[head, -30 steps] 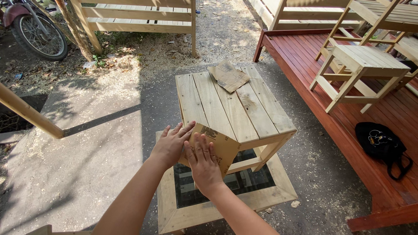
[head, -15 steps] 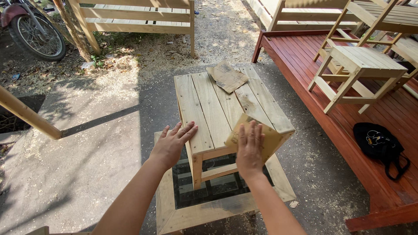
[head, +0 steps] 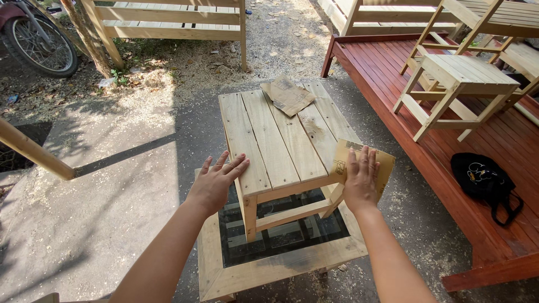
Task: The person sands the top surface of a small wooden stool using a sandpaper sheet. They move the sandpaper back and forth across the planks, occasionally repositioning the sheet and adjusting hand placement to cover different areas.
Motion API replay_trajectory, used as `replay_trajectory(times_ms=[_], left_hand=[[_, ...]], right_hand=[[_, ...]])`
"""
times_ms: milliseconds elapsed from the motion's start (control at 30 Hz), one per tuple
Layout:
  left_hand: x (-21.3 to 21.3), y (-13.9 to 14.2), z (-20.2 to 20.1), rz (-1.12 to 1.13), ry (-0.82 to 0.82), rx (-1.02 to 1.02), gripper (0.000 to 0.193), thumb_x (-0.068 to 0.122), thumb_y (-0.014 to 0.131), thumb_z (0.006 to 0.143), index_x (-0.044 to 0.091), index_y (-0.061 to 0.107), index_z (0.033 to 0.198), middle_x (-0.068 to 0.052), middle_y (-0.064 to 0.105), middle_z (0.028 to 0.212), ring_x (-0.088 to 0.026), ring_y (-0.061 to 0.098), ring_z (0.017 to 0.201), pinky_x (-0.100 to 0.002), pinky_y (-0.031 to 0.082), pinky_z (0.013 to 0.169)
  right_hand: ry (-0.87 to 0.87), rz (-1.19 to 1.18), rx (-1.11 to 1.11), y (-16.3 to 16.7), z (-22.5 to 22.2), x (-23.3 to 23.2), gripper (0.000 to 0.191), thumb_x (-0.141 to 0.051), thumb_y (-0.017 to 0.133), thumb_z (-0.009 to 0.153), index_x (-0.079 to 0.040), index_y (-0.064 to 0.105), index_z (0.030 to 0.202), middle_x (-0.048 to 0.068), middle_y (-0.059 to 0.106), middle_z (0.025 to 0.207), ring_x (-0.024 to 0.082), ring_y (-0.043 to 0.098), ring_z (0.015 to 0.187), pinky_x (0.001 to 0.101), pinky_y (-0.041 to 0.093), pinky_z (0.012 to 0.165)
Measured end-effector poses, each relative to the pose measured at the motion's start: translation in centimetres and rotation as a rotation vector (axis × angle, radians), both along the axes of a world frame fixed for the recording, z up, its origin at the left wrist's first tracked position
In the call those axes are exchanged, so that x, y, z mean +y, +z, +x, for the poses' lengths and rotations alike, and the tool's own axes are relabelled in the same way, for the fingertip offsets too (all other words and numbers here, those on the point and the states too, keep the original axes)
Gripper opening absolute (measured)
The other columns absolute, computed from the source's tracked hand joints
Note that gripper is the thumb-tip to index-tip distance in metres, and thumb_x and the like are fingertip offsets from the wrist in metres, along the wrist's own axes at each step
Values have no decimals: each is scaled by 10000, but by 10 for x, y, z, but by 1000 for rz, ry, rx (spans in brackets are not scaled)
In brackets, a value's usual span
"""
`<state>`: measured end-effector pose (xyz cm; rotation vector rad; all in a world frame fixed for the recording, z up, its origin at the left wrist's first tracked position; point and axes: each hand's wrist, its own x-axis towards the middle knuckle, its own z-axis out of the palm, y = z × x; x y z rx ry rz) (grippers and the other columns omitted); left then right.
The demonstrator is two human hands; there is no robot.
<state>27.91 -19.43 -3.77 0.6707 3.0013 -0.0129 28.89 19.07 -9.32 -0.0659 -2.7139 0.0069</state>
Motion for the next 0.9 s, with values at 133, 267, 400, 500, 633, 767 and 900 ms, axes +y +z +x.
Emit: replay_trajectory(times_ms=[133, 267, 400, 500, 633, 767, 900], left_hand=[[5, 3, -7, 172, 99, -118, 638, 210, 294, 977, 414, 275, 1581, 223, 148, 1680, -152, 6, 1591, -452, 16, 1292], [10, 0, -12, 122, 92, -91, 590, 532, 159, 1040, 366, 221, 1603, 174, 127, 1689, -215, -12, 1575, -494, 12, 1270], [14, -5, -16, 86, 72, -41, 637, 567, 133, 1024, 343, 155, 1620, 144, 88, 1696, -245, -22, 1569, -527, 6, 1244], [14, -6, -18, 63, 85, -81, 630, 554, 113, 1026, 355, 101, 1624, 157, 48, 1702, -246, -44, 1572, -528, -5, 1251], [15, -5, -18, 58, 93, -94, 632, 546, 95, 1025, 365, 55, 1628, 163, 12, 1706, -241, -70, 1570, -526, -13, 1256], [17, -2, -18, 19, 88, -130, 632, 550, 74, 1026, 354, 12, 1624, 154, -39, 1703, -237, -119, 1567, -526, -23, 1242], [16, 1, -18, 22, 85, -142, 637, 558, 84, 1026, 367, 13, 1630, 172, -35, 1705, -235, -108, 1569, -529, -26, 1256]], right_hand=[[-46, 23, 32, -3, 8, -43, 805, 55, 477, 899, -105, 169, 1626, 234, 59, 1693, 412, -1, 1570, 518, 53, 1282], [336, 74, 11, -21, 39, -162, 856, 37, 529, 873, -16, 99, 1611, 291, 42, 1664, 440, -9, 1548, 522, 54, 1267], [590, 17, -28, -29, 47, -185, 891, -3, 562, 879, -33, 49, 1607, 291, 50, 1655, 427, -2, 1548, 517, 32, 1246], [363, 172, 11, -16, 25, -112, 864, 32, 540, 916, -58, 65, 1632, 255, 50, 1694, 378, 5, 1575, 502, 44, 1290], [42, -48, 4, 9, -1, -6, 890, 48, 558, 859, -118, 113, 1612, 243, 56, 1678, 391, -17, 1562, 512, 15, 1271], [-100, -81, -49, 6, 5, -33, 894, 96, 527, 822, -87, 172, 1623, 235, 58, 1690, 395, -22, 1563, 496, 9, 1273], [288, 44, 4, -17, 37, -156, 832, 77, 493, 869, -12, 136, 1615, 282, 38, 1671, 419, -28, 1551, 521, 27, 1273]])
